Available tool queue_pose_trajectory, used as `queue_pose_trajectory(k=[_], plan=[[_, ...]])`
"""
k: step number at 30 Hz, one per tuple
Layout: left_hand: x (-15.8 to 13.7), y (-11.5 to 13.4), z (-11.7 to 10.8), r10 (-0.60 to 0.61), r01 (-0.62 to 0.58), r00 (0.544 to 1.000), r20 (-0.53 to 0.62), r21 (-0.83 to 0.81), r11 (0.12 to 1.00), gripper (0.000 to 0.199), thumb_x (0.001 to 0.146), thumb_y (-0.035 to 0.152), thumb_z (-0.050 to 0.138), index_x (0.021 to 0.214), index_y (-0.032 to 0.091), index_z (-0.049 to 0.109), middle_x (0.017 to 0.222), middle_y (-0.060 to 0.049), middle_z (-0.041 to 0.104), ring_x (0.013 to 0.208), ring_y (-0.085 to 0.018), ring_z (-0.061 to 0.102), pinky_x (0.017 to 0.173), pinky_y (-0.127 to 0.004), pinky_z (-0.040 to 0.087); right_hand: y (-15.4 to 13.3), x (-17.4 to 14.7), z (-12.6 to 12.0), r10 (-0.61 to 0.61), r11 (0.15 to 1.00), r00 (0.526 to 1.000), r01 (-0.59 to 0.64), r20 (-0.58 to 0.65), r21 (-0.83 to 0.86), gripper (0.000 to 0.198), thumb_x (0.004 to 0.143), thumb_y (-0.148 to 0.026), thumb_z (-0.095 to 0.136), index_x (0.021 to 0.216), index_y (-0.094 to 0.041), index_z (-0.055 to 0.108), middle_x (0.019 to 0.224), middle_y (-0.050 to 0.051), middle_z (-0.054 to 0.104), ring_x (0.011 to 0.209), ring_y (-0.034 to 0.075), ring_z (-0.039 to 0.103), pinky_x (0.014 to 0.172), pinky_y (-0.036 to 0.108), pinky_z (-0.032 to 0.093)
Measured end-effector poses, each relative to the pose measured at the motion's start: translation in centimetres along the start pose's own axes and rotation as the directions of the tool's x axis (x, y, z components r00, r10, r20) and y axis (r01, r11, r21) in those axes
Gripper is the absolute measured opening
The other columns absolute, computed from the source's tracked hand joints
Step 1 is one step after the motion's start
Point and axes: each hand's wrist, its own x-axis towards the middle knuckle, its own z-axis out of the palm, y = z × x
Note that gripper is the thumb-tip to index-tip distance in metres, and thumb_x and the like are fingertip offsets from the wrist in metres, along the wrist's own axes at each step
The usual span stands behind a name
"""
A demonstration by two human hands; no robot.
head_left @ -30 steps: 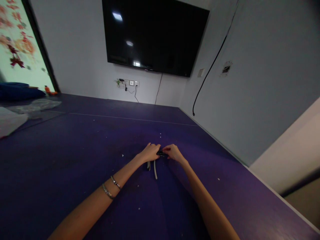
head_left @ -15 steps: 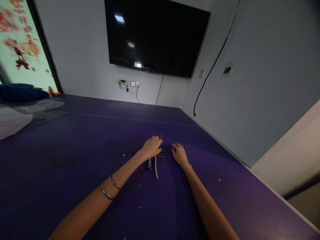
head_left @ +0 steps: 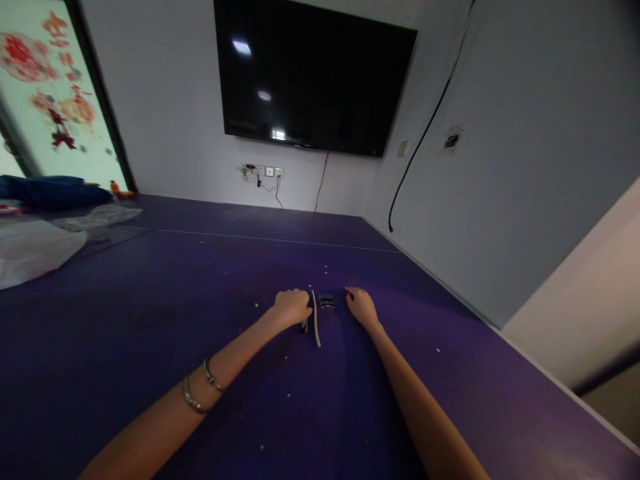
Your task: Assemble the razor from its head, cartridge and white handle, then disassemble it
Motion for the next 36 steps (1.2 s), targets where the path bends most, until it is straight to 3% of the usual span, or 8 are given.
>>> queue_pose_trajectory(k=[4, 10, 22, 26, 28, 30, 32, 36], plan=[[-0.6, -0.3, 1.8, -0.050, 0.055, 0.994, 0.093, -0.058, 0.997, 0.035, 0.078, 0.043, 0.049, 0.091, 0.016, 0.067, 0.097, -0.014, 0.067, 0.090, -0.029, 0.064, 0.073, -0.039, 0.049, -0.1, 0.0, -0.2, 0.021, 1.000, 1.000, -0.021, 0.003, 0.017, 0.042, 0.083, -0.016, 0.040, 0.121, -0.015, 0.057, 0.116, 0.011, 0.062, 0.110, 0.019, 0.054, 0.095, 0.027, 0.037], [-0.8, 0.4, 3.4, -0.063, 0.067, 0.996, 0.060, -0.060, 0.996, 0.033, 0.081, 0.041, 0.045, 0.093, 0.018, 0.065, 0.094, -0.014, 0.067, 0.091, -0.028, 0.063, 0.076, -0.039, 0.048, -0.3, -0.1, -0.4, 0.060, 0.997, 0.998, -0.060, -0.007, 0.042, 0.043, 0.082, -0.017, 0.041, 0.122, -0.015, 0.055, 0.115, 0.011, 0.062, 0.107, 0.019, 0.057, 0.094, 0.027, 0.038], [-1.1, -1.0, 3.7, -0.148, 0.140, 0.988, -0.033, -0.167, 0.976, 0.035, 0.084, 0.039, 0.036, 0.090, 0.017, 0.063, 0.098, -0.011, 0.067, 0.089, -0.026, 0.064, 0.070, -0.034, 0.049, -1.1, 0.8, -2.5, 0.189, 0.878, 0.981, -0.189, 0.045, 0.441, 0.032, 0.077, -0.014, 0.048, 0.103, -0.013, 0.066, 0.108, 0.011, 0.066, 0.105, 0.021, 0.058, 0.095, 0.035, 0.041], [-1.2, -0.6, 2.8, -0.153, 0.131, 0.983, -0.099, -0.199, 0.971, 0.039, 0.086, 0.043, 0.034, 0.090, 0.018, 0.063, 0.097, -0.010, 0.067, 0.090, -0.025, 0.063, 0.071, -0.033, 0.047, -4.2, -0.2, -3.1, 0.214, 0.764, 0.971, -0.234, 0.105, 0.601, 0.030, 0.082, -0.021, 0.049, 0.106, -0.010, 0.062, 0.098, 0.013, 0.068, 0.087, 0.018, 0.065, 0.077, 0.030, 0.052], [-1.3, 0.3, 2.4, -0.137, 0.108, 0.982, -0.130, -0.211, 0.971, 0.038, 0.086, 0.043, 0.034, 0.091, 0.018, 0.062, 0.096, -0.010, 0.067, 0.089, -0.024, 0.063, 0.072, -0.033, 0.047, -6.0, -1.2, -3.4, 0.202, 0.653, 0.964, -0.264, 0.172, 0.710, 0.028, 0.083, -0.025, 0.049, 0.104, -0.011, 0.062, 0.093, 0.011, 0.069, 0.078, 0.015, 0.067, 0.069, 0.025, 0.054], [-1.4, 1.3, 2.1, -0.110, 0.075, 0.982, -0.154, -0.213, 0.974, 0.036, 0.086, 0.041, 0.035, 0.092, 0.018, 0.062, 0.096, -0.010, 0.067, 0.089, -0.024, 0.063, 0.072, -0.032, 0.047, -7.6, -2.2, -3.9, 0.177, 0.337, 0.920, -0.391, 0.350, 0.857, 0.021, 0.080, -0.025, 0.056, 0.095, -0.012, 0.063, 0.086, 0.010, 0.069, 0.070, 0.013, 0.066, 0.066, 0.024, 0.053], [-1.5, 2.4, 2.0, -0.075, 0.040, 0.983, -0.168, -0.203, 0.978, 0.033, 0.086, 0.038, 0.036, 0.094, 0.018, 0.062, 0.096, -0.011, 0.067, 0.088, -0.025, 0.064, 0.072, -0.033, 0.047, -8.7, -2.8, -4.4, 0.118, 0.144, 0.884, -0.466, 0.453, 0.873, 0.019, 0.075, -0.025, 0.063, 0.089, -0.013, 0.064, 0.077, 0.007, 0.068, 0.062, 0.011, 0.063, 0.061, 0.022, 0.052], [-1.6, 4.2, 2.3, -0.031, -0.002, 0.984, -0.175, -0.188, 0.982, 0.035, 0.086, 0.039, 0.037, 0.100, 0.018, 0.061, 0.093, -0.013, 0.067, 0.089, -0.026, 0.064, 0.073, -0.035, 0.048, -9.3, -3.3, -5.2, 0.124, 0.180, 0.889, -0.457, 0.441, 0.871, 0.018, 0.067, -0.019, 0.068, 0.083, -0.012, 0.064, 0.066, 0.002, 0.064, 0.055, 0.010, 0.059, 0.054, 0.020, 0.048]])
